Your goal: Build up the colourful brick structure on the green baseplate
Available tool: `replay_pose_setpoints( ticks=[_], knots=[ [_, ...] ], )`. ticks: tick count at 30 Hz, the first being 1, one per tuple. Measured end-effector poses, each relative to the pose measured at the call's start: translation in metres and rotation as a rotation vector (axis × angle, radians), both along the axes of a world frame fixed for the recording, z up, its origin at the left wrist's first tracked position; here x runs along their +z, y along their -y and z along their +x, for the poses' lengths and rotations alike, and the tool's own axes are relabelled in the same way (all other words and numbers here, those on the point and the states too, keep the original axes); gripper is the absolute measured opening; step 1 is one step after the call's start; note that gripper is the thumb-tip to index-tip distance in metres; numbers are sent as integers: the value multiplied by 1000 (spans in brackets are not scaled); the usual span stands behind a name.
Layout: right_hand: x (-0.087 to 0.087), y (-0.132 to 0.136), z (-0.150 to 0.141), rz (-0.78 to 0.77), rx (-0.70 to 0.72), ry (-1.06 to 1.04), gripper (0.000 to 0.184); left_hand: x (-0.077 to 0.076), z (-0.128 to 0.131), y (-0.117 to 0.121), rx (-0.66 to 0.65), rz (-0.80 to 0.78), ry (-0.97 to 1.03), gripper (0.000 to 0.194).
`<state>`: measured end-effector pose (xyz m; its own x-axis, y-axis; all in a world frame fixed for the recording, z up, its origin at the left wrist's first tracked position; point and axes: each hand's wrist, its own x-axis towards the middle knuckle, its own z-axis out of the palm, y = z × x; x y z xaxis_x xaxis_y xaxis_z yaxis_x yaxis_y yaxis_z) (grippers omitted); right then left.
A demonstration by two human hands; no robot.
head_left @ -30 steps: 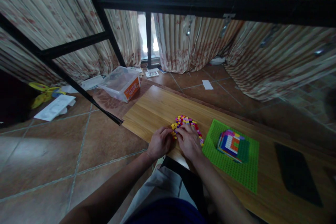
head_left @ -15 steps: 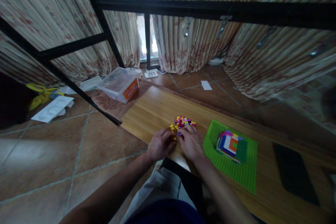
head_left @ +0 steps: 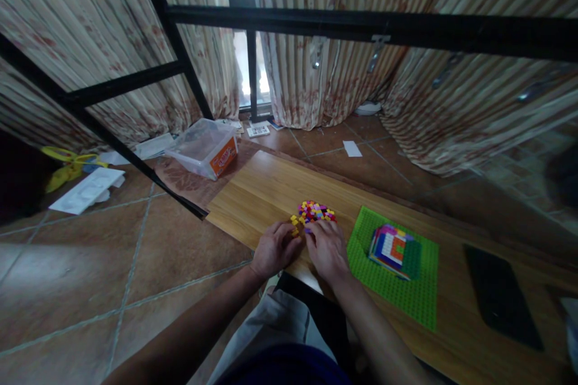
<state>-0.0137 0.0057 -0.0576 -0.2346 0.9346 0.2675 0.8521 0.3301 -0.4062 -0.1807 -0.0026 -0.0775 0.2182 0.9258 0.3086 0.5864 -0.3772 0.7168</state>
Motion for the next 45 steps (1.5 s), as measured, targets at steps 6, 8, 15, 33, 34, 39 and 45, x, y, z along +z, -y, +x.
replay_pose_setpoints(
  ticks=[6,8,15,33,34,39,45],
  knots=[
    [11,24,2,42,99,-255,31,19,16,14,-56,-320,466,25],
    [14,32,2,19,101,-342,31,22,23,17,-69,-448,641,24],
    [15,53,10,-272,-213,-890,21,22,36,22,-72,-568,769,24],
    [29,75,53,-420,-412,-1299,28,44,61,27,-306,-369,362,23],
    [31,72,64,-344,-448,-1238,27,44,57,23,-287,-348,350,23],
    [37,49,134,81,-636,-742,27,31,18,-10,26,-220,291,22],
    [28,27,162,76,-558,-405,34,5,-14,-29,223,-170,55,28]
  ],
)
